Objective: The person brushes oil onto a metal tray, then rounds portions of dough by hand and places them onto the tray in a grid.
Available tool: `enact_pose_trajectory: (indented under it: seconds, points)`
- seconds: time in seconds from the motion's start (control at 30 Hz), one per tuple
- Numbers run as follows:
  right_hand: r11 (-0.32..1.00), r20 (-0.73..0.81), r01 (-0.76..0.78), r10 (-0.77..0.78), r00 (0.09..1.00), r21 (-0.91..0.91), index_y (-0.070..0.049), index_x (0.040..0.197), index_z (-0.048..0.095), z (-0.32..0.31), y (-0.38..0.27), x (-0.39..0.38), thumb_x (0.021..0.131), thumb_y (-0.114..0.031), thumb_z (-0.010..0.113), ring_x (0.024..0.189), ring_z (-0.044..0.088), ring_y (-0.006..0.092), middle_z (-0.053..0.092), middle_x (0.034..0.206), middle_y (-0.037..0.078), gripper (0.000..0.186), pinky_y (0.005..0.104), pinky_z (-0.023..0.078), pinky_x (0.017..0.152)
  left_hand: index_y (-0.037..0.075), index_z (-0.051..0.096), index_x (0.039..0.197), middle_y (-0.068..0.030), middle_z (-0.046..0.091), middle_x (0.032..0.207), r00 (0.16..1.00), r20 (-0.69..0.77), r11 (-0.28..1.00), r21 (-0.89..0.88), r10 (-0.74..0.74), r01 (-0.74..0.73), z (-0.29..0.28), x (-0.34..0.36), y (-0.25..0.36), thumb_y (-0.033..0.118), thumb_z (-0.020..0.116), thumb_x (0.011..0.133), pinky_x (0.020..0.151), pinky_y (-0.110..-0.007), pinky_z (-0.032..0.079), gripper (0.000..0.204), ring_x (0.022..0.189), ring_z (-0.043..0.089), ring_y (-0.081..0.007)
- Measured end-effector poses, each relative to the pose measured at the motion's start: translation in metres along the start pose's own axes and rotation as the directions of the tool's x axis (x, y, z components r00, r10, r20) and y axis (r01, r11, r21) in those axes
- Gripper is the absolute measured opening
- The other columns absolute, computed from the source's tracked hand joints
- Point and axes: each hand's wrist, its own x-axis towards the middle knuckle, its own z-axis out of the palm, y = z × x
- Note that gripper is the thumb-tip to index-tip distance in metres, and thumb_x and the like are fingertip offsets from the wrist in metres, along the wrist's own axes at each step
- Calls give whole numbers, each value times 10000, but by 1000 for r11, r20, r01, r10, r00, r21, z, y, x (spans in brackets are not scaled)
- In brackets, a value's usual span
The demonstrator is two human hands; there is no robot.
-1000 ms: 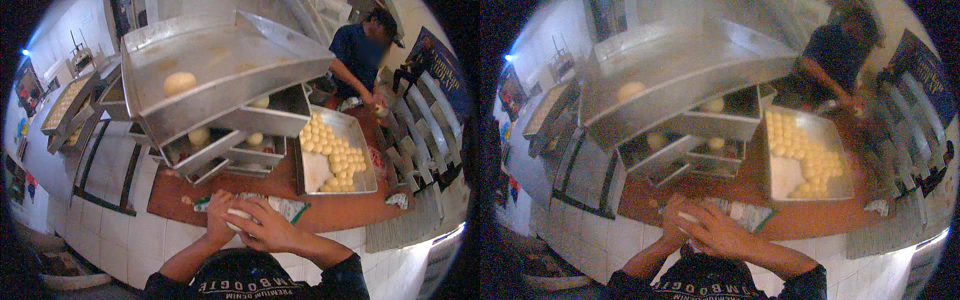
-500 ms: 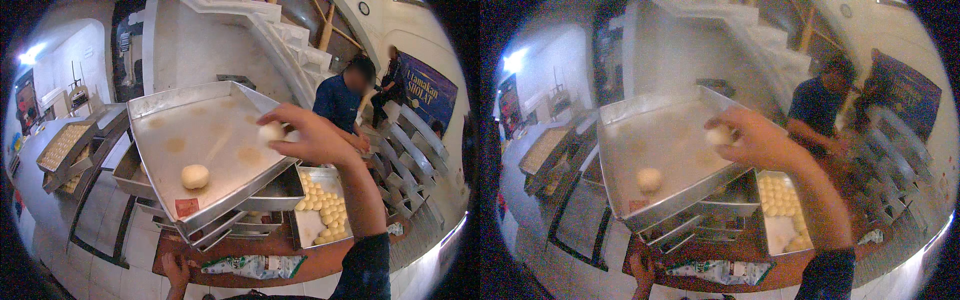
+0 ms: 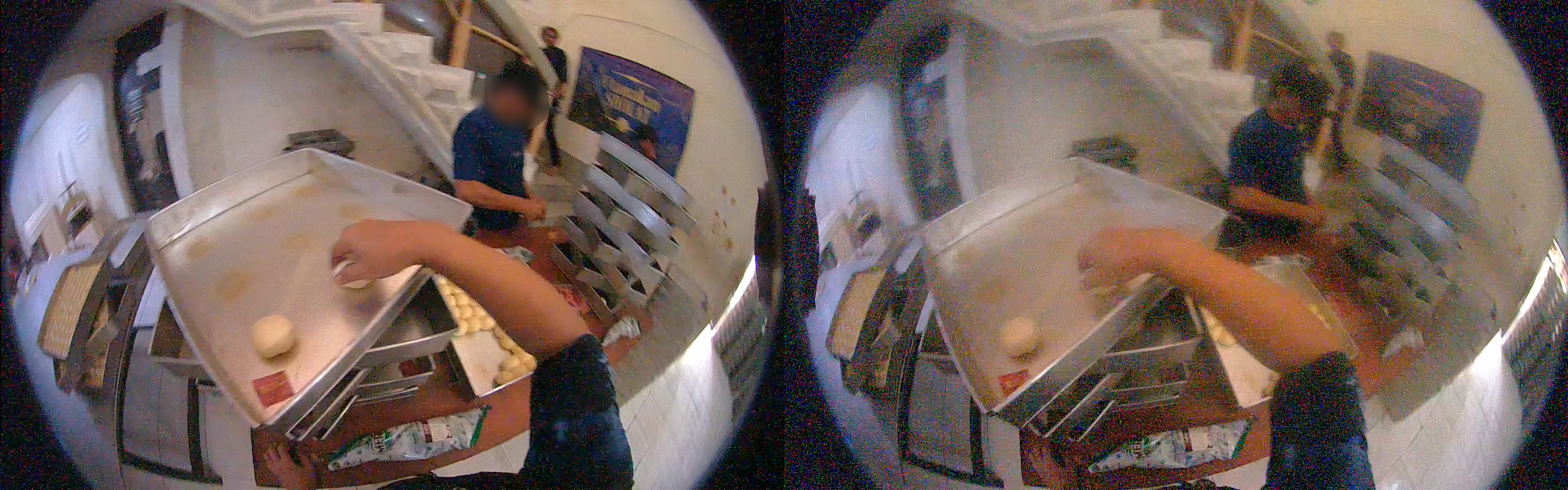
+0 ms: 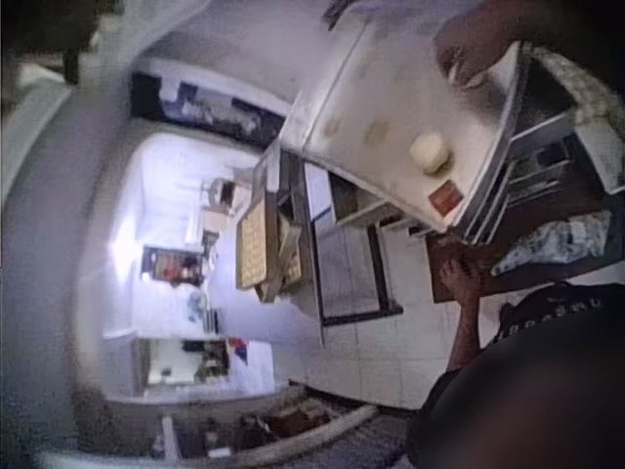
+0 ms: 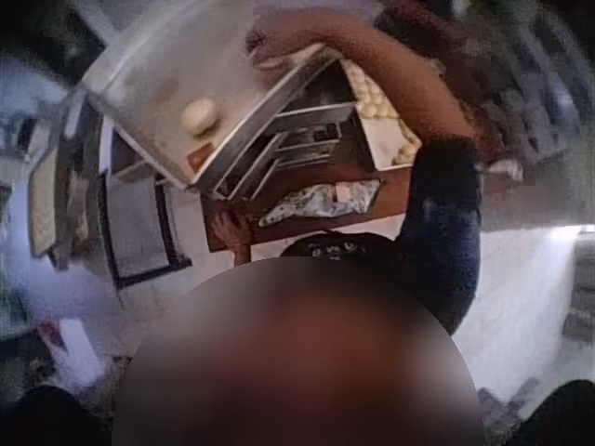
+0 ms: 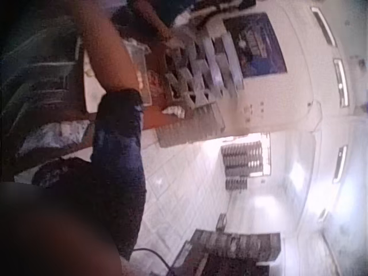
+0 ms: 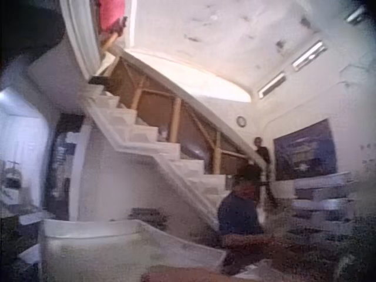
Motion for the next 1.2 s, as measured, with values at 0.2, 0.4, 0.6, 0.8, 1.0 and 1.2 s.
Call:
enact_pose_trajectory:
  seconds: [0.2, 0.4, 0.6, 0.8, 1.0, 1.2]
  points:
    - [980, -22, 51, -56, 998, -194, -72, 1018, 598, -3, 8, 2, 782, -332, 571, 874, 570, 318, 592, 956, 197, 353, 397, 434, 779, -15, 545, 1016, -269, 497, 1027, 999, 44, 1000, 7, 19, -19, -2, 9, 12, 314, 552, 783, 865, -509, 367, 403, 1004, 452, -419]
    - [969, -20, 51, -48, 999, 242, -74, 1215, 397, -16, 11, 10, 828, -326, 527, 757, 583, 278, 584, 841, 205, 480, 373, 464, 698, -5, 552, 1025, -277, 492, 1059, 1000, 2, 1000, 14, 10, -10, 13, -1, -1, 385, 530, 783, 878, -523, 352, 460, 1011, 448, -432]
    - [867, -769, 351, 57, 636, 354, -32, 1086, 502, -34, 28, -59, 822, -290, 552, 681, 577, 164, 616, 822, 91, 373, 297, 478, 626, -22, 541, 1042, -271, 497, 1050, 994, -60, 996, 16, 90, -89, 15, -2, -15, 453, 520, 784, 864, -512, 365, 541, 1009, 455, -426]
    - [816, -737, -453, 545, 399, 358, -10, 907, 639, 76, 133, -217, 770, -203, 616, 767, 618, 190, 651, 877, 101, 238, 330, 469, 730, -33, 530, 1032, -230, 513, 1032, 986, -149, 996, -41, 71, -78, 11, 4, 1, 390, 532, 808, 844, -458, 386, 479, 967, 479, -368]
    - [386, -200, -922, 901, 385, -37, -13, 905, 566, 290, 195, -281, 699, -149, 651, 827, 588, 305, 591, 871, 176, 260, 394, 479, 716, -32, 508, 1055, -166, 534, 1018, 977, -211, 976, -202, 36, -80, 15, -8, -5, 307, 526, 854, 833, -382, 405, 395, 919, 511, -280]
    - [384, -346, -922, 860, 375, -47, -17, 1014, 441, 337, 198, -295, 659, -88, 639, 888, 558, 337, 541, 946, 209, 413, 415, 478, 710, -25, 513, 1051, -188, 525, 1042, 931, -22, 758, -587, -365, 284, 2, -26, 10, 337, 550, 824, 863, -398, 389, 428, 979, 494, -302]
